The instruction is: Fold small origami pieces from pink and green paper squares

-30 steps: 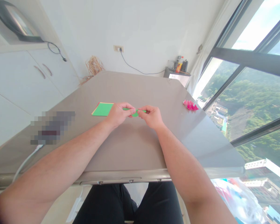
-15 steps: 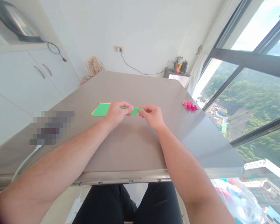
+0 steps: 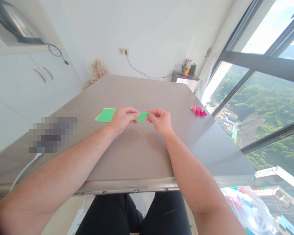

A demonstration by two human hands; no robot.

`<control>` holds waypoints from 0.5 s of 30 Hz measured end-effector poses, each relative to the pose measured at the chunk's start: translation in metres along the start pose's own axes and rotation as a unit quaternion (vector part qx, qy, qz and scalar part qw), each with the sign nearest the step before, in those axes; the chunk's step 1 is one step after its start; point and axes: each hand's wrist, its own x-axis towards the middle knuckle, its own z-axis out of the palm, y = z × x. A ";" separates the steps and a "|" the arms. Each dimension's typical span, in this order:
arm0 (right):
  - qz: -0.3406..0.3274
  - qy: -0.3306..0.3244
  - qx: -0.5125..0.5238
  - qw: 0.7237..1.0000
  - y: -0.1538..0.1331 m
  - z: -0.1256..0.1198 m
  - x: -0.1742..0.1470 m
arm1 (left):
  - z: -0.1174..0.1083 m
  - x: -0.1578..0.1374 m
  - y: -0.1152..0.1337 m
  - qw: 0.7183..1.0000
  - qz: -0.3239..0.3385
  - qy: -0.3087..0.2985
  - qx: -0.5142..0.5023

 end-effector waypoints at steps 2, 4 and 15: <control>0.004 0.004 0.014 1.000 0.001 0.000 0.001 | 0.000 -0.001 0.001 1.000 -0.013 -0.012 -0.011; 0.005 0.003 0.029 1.000 0.002 -0.001 0.002 | 0.000 -0.002 0.002 0.999 -0.024 -0.023 -0.011; 0.000 -0.021 0.031 0.999 0.003 0.000 0.001 | 0.001 -0.006 0.003 0.996 -0.019 -0.076 0.039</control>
